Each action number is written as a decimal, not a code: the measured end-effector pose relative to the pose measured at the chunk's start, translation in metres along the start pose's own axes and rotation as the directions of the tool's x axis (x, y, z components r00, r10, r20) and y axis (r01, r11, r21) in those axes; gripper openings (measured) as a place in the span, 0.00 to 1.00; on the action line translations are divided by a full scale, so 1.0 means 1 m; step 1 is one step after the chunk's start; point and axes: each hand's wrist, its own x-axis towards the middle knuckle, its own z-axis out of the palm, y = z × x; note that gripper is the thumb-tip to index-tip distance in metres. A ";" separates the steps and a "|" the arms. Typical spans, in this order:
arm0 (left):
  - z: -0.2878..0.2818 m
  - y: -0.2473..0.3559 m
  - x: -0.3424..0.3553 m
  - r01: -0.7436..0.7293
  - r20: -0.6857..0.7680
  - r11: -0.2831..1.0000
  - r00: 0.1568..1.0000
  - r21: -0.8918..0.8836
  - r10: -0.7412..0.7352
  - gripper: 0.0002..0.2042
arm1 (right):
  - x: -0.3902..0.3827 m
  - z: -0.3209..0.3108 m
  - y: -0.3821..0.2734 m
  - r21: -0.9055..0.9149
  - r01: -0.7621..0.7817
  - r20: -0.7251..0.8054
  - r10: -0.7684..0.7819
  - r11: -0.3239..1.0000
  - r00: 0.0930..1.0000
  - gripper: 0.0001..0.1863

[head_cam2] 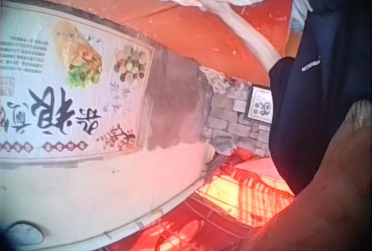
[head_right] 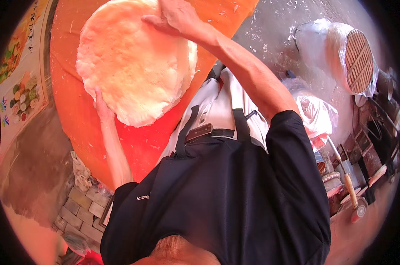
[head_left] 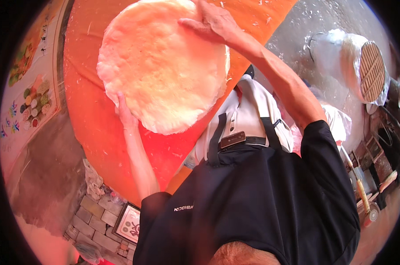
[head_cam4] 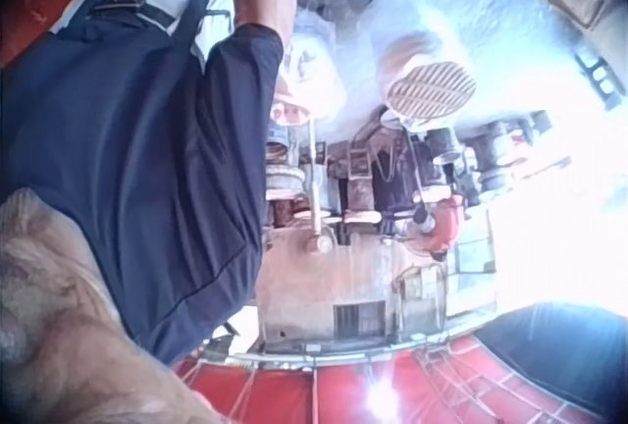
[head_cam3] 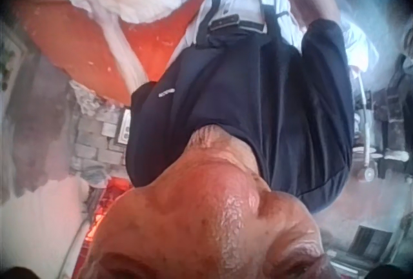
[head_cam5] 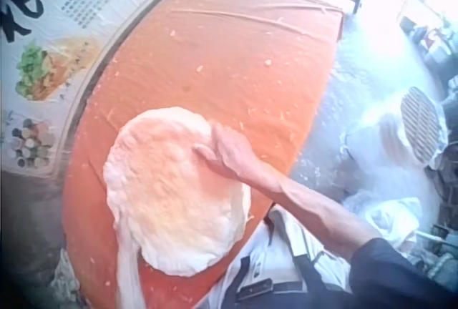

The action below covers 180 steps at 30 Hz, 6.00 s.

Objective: Stacking and bagging thin sheets of flatbread in a food production area.

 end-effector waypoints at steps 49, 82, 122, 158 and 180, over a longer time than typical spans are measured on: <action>0.135 0.001 -0.021 -0.674 0.692 -0.205 0.611 0.709 0.385 0.35 | -0.672 -0.294 0.239 0.202 -0.922 -0.402 0.886 0.331 0.230 0.27; 0.119 -0.009 0.002 -0.684 0.680 -0.141 0.635 0.715 0.368 0.32 | -0.309 -0.538 0.403 -0.566 -0.732 -0.642 0.355 0.379 0.680 0.26; -0.030 -0.066 -0.134 0.388 0.194 0.827 0.922 -0.407 -0.336 0.20 | -0.127 -0.018 -0.011 0.565 -0.790 0.399 0.760 0.237 0.513 0.63; -0.014 -0.057 -0.136 0.482 0.212 0.494 0.837 -0.723 -0.505 0.34 | -0.149 -0.018 -0.031 0.507 -0.710 0.270 0.693 0.488 0.669 0.51; -0.010 -0.062 -0.143 0.401 0.129 0.615 0.890 -0.679 -0.438 0.37 | -0.140 -0.004 -0.017 0.551 -0.741 0.415 0.645 0.383 0.642 0.52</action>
